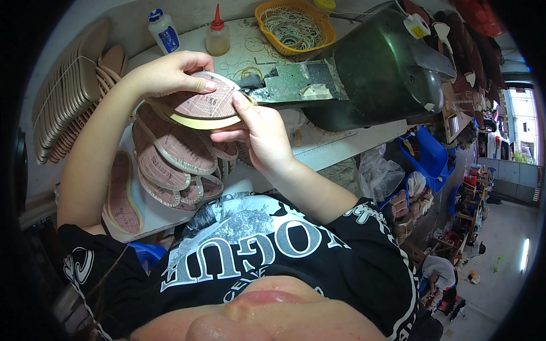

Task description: Checking and stacking shoe insoles at a manufacturing workstation.

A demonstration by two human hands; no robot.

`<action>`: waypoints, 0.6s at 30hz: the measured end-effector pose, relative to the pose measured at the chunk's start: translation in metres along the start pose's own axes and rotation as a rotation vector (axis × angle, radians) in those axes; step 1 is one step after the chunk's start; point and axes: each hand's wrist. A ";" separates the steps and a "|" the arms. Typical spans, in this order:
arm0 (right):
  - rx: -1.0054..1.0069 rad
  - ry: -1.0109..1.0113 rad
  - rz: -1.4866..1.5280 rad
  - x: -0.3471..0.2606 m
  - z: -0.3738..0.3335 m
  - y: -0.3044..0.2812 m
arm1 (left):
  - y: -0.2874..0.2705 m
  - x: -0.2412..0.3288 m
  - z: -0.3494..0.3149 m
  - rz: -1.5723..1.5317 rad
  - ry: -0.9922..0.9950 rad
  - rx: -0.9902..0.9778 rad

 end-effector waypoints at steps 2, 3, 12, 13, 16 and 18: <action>-0.033 -0.006 0.010 -0.001 0.000 -0.002 | 0.003 0.001 -0.004 0.028 -0.012 0.069; -0.037 -0.010 0.012 0.000 0.000 -0.002 | 0.006 0.003 -0.008 0.034 -0.013 0.071; -0.075 -0.015 -0.060 0.001 0.007 -0.019 | 0.036 -0.012 -0.022 -0.062 -0.062 0.288; -0.076 0.006 -0.086 0.001 0.007 -0.019 | 0.041 -0.011 -0.024 -0.050 -0.097 0.331; -0.036 -0.003 -0.073 -0.003 0.003 -0.010 | 0.057 0.001 -0.031 -0.129 -0.191 0.405; -0.008 0.011 -0.079 -0.008 0.000 -0.005 | 0.065 0.017 -0.038 -0.192 -0.316 0.411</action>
Point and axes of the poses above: each hand's wrist, its own z-axis towards the middle knuckle, its own y-axis out of the palm, x = y × z, and after that the axes turned 1 degree about -z, right-handed
